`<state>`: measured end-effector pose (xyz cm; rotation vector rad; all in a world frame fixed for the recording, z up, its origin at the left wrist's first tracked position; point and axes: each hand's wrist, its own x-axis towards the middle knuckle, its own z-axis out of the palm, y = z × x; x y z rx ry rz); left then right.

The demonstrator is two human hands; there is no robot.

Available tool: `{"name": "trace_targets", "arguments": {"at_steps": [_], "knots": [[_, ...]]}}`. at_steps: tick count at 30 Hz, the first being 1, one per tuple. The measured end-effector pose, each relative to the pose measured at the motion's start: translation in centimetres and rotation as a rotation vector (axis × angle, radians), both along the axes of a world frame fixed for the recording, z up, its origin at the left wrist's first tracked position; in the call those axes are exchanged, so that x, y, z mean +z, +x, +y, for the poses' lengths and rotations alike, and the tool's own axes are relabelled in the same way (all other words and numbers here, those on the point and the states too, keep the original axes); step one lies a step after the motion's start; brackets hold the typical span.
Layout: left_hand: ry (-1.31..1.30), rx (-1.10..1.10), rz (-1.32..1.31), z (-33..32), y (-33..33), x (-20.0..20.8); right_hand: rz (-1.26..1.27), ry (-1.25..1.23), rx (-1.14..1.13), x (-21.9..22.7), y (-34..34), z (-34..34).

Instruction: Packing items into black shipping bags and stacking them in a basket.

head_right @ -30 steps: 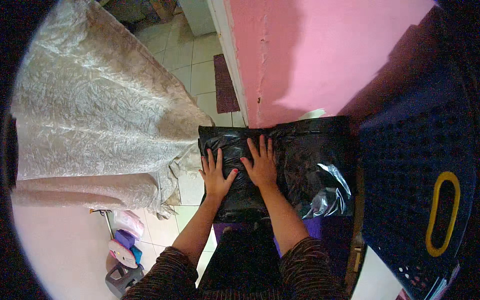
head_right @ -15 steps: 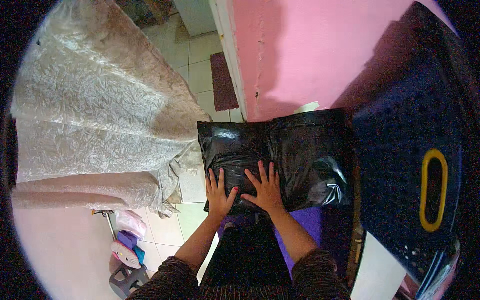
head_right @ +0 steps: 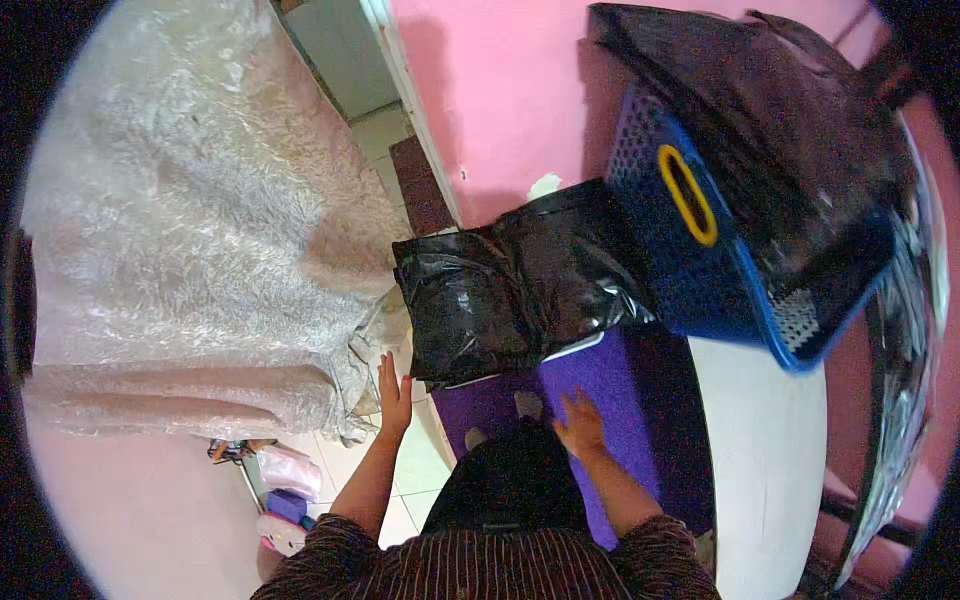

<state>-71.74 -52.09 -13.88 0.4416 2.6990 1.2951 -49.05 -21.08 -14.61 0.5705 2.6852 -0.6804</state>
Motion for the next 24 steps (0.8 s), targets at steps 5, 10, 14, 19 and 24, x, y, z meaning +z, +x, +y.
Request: {"name": "trace_targets", "arguments": {"at_steps": [5,10,14,19,24], "knots": [[-0.197,-0.177,0.002,-1.4,5.6,2.4,-0.755,0.028,-0.013,-11.2,31.5,5.2],[-0.598,-0.409,-0.292,-8.0,10.5,-0.8,-0.805,-0.006,-0.159,-4.7,38.1,0.3],[-0.909,-0.535,-0.967,-11.1,9.1,-11.0,-0.782,-0.152,-0.159,-2.4,36.4,-0.6],[-0.756,-0.407,-0.577,-4.7,9.9,-3.3,-0.27,-0.102,-0.163,1.2,31.8,-1.7],[-0.864,-0.67,-0.291,4.3,10.4,-3.1,0.144,-0.401,-0.606,6.7,32.2,-0.3]]}}
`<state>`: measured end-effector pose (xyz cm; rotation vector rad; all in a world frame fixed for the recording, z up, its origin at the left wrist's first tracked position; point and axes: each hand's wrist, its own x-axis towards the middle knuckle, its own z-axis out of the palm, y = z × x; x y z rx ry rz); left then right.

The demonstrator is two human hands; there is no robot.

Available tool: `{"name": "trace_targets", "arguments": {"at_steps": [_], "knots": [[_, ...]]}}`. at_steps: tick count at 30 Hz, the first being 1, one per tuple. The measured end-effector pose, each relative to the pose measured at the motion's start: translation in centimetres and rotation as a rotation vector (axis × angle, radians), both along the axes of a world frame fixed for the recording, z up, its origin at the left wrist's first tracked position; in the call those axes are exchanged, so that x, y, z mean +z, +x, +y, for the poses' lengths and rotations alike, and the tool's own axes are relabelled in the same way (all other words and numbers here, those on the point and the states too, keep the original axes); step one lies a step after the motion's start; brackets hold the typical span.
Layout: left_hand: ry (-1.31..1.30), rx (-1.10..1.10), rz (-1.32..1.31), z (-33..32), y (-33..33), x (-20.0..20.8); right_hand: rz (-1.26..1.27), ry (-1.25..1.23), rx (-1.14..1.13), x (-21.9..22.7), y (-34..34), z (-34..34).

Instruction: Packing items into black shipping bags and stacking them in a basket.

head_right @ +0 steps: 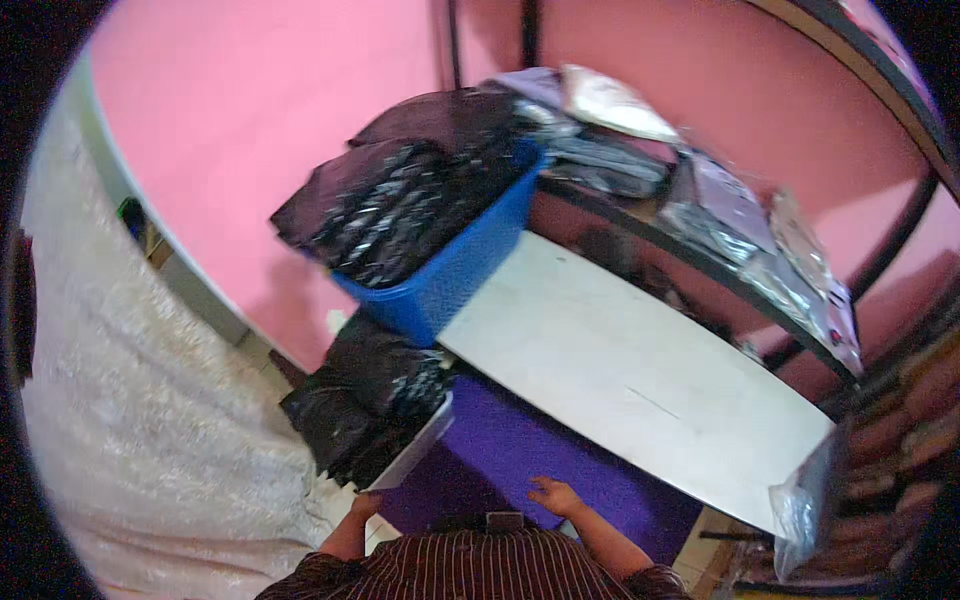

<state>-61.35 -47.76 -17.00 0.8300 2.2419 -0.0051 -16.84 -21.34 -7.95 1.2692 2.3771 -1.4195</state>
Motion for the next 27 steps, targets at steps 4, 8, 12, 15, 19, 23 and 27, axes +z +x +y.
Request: {"name": "trace_targets", "arguments": {"at_steps": [4,8,12,15,19,23,27], "knots": [[0.757,-0.094,0.219,16.0,12.0,6.3,0.041,0.028,-0.2,1.6,11.7,1.5],[1.076,-0.432,0.215,31.5,26.5,16.3,0.0,0.21,-0.506,6.0,22.4,3.1],[1.024,-0.638,0.126,40.6,34.7,17.7,0.066,0.314,-0.867,9.9,27.8,4.6],[0.918,-0.66,0.196,43.8,38.6,16.0,-0.109,0.534,-0.942,9.0,30.4,5.0],[0.804,-0.779,0.312,43.6,39.5,14.0,-0.415,0.601,-0.835,5.8,30.5,3.6],[0.765,-0.783,0.269,43.6,39.6,14.5,-0.485,0.693,-0.871,4.7,30.0,2.7],[0.746,-0.757,0.23,44.5,39.5,14.0,-0.444,0.541,-0.988,5.7,30.7,10.3]]}}
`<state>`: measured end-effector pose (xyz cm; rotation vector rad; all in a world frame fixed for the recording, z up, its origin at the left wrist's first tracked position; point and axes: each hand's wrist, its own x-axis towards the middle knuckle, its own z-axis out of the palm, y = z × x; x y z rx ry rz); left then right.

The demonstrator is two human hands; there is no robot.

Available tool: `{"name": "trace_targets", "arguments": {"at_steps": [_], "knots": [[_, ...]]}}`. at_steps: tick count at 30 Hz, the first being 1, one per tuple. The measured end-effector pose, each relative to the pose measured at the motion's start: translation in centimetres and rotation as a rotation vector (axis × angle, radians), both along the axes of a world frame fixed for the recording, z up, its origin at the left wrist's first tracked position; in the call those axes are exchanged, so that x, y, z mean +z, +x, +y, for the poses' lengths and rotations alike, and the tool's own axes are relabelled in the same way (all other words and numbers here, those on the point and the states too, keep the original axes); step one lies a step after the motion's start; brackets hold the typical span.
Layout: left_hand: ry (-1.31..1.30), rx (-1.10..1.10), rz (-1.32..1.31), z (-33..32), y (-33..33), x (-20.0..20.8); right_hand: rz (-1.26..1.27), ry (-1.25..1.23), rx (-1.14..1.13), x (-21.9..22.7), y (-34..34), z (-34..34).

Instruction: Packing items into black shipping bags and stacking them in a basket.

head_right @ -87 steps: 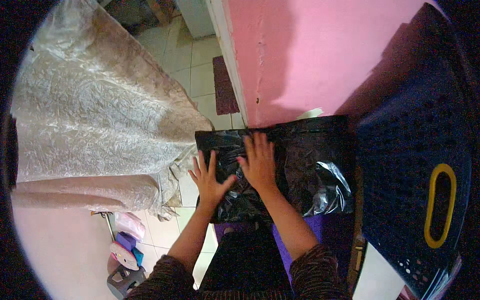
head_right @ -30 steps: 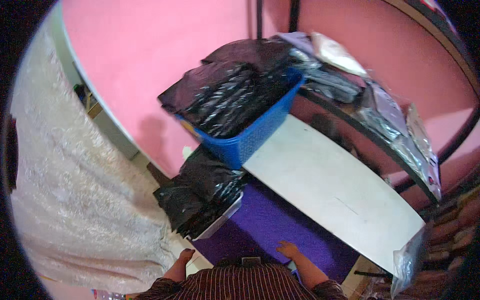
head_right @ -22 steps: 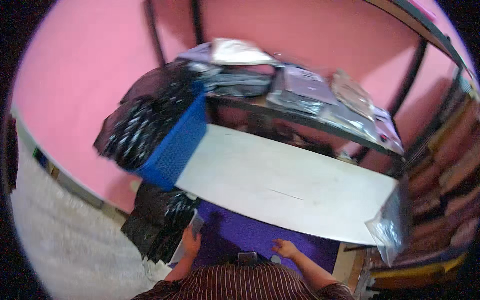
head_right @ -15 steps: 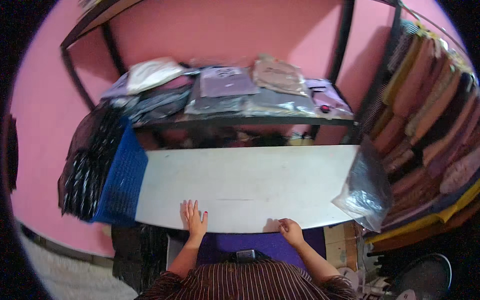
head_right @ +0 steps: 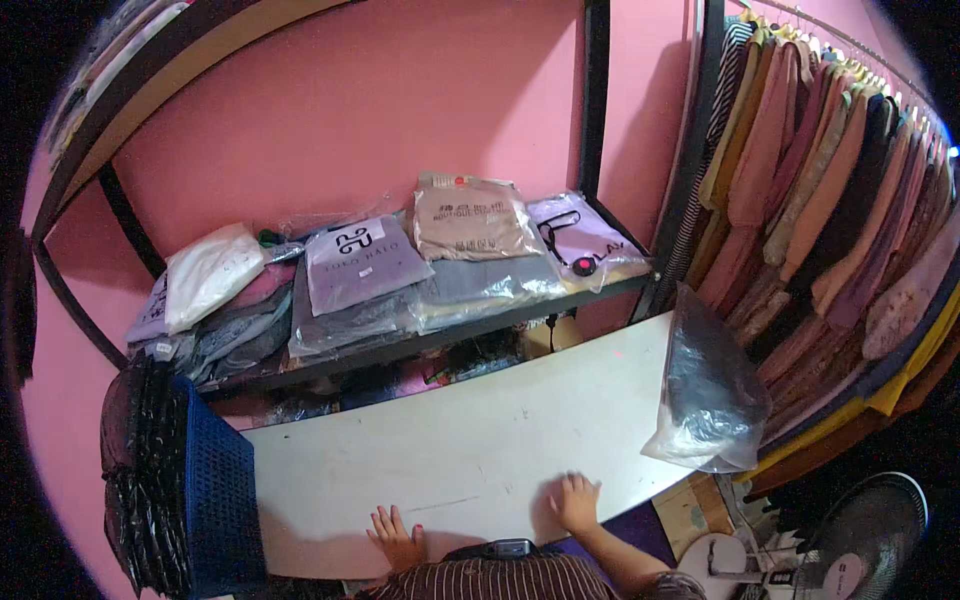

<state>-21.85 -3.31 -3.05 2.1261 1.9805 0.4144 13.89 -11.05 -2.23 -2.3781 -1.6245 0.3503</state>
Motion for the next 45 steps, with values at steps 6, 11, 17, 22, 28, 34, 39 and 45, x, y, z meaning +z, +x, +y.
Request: {"name": "trace_targets", "arguments": {"at_steps": [6,11,17,22,28,34,39,45], "knots": [[-0.078,0.007,0.002,0.8,-0.1,-0.3,-0.082,0.84,0.216,16.1,1.7,26.9],[-0.138,0.013,0.019,0.4,-0.6,-2.4,-0.285,0.525,0.178,21.1,3.7,40.7],[-0.122,-0.011,0.254,0.0,-0.6,-3.8,-0.098,0.352,0.024,20.0,4.4,43.3],[0.009,-0.024,0.145,0.2,-1.6,-7.1,0.057,0.5,0.094,22.4,5.0,37.3],[0.291,-0.079,0.414,0.0,-2.3,-6.0,0.233,0.434,0.299,19.5,0.4,18.2],[0.193,-0.066,-0.181,3.3,-0.2,-2.1,0.374,-0.29,0.48,9.4,-1.0,1.3],[0.142,-0.208,-0.315,9.0,5.6,-0.7,0.717,-0.384,0.335,6.0,2.1,-0.4],[-0.281,-0.035,-0.797,16.6,14.6,-3.9,0.418,0.361,-0.256,-1.2,8.5,11.0]]}}
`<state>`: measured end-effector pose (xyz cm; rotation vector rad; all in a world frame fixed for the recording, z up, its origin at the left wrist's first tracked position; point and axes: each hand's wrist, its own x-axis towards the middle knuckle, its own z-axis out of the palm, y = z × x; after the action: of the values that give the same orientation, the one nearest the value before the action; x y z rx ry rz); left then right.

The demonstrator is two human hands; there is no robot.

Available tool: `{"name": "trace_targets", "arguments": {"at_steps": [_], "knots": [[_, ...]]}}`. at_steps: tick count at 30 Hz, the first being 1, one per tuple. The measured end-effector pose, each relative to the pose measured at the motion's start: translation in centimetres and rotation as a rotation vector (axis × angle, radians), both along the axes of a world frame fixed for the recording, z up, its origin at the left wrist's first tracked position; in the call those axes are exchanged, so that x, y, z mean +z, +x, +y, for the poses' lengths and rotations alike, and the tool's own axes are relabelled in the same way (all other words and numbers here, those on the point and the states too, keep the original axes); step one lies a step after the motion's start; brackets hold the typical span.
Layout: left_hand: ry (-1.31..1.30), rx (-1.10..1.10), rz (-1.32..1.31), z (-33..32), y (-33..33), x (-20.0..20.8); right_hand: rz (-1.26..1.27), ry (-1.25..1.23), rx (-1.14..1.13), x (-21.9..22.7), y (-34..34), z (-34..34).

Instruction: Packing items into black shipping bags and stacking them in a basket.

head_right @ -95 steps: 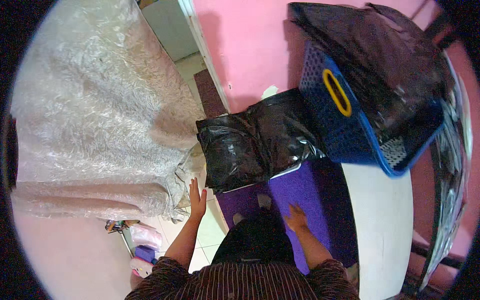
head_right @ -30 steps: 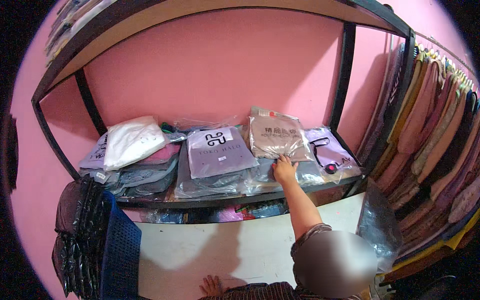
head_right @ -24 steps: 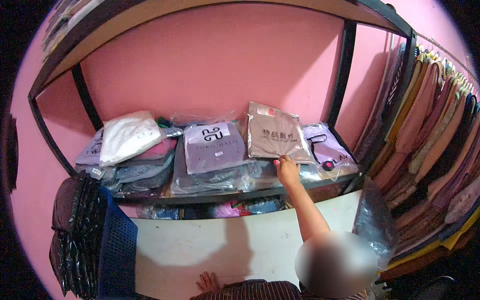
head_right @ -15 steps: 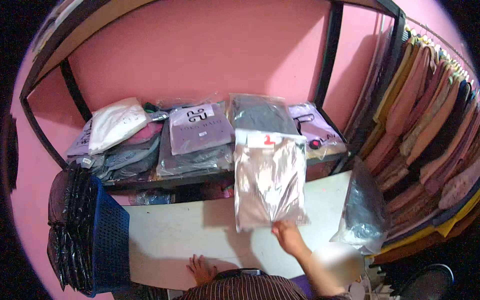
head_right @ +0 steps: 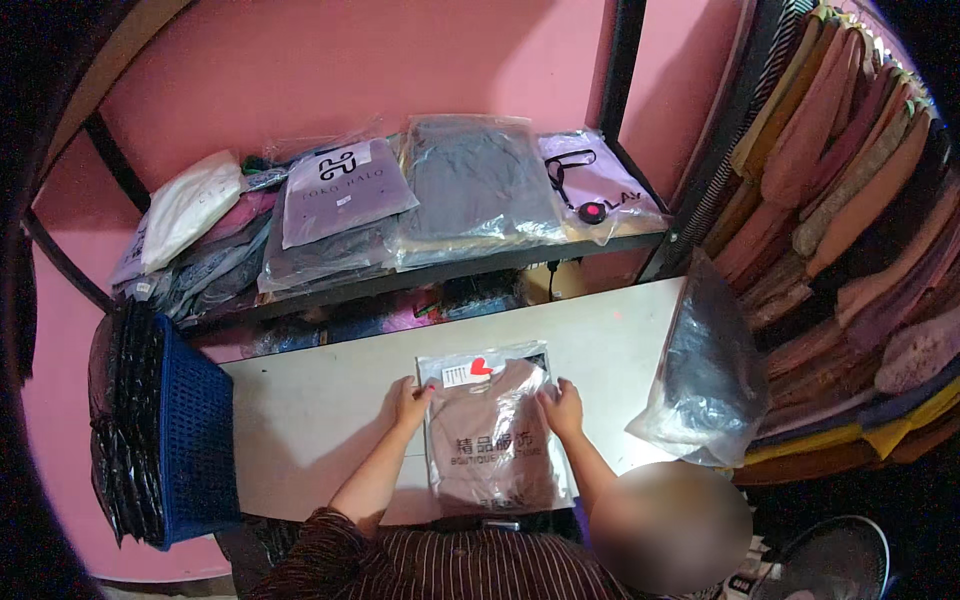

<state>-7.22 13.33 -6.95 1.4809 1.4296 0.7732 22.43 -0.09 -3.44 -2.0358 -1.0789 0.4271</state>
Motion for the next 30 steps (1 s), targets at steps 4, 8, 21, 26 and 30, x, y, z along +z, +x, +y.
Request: {"name": "trace_targets", "arguments": {"at_steps": [4,8,21,26,30], "knots": [[-0.398,0.208,-0.335,1.4,2.5,0.5,0.592,-0.06,-0.092,-3.0,1.5,6.2],[-0.43,0.25,-0.623,-0.6,2.6,8.8,1.089,-0.102,0.071,4.6,1.5,6.7],[0.473,0.08,-0.612,-7.6,0.0,28.2,0.546,0.508,0.577,23.8,6.8,2.1],[0.515,0.156,-0.364,-10.0,0.6,30.0,0.555,0.669,0.606,26.4,6.4,0.5],[0.482,0.163,-0.291,-9.8,0.5,30.2,0.304,0.61,0.694,26.1,7.7,1.0]]}}
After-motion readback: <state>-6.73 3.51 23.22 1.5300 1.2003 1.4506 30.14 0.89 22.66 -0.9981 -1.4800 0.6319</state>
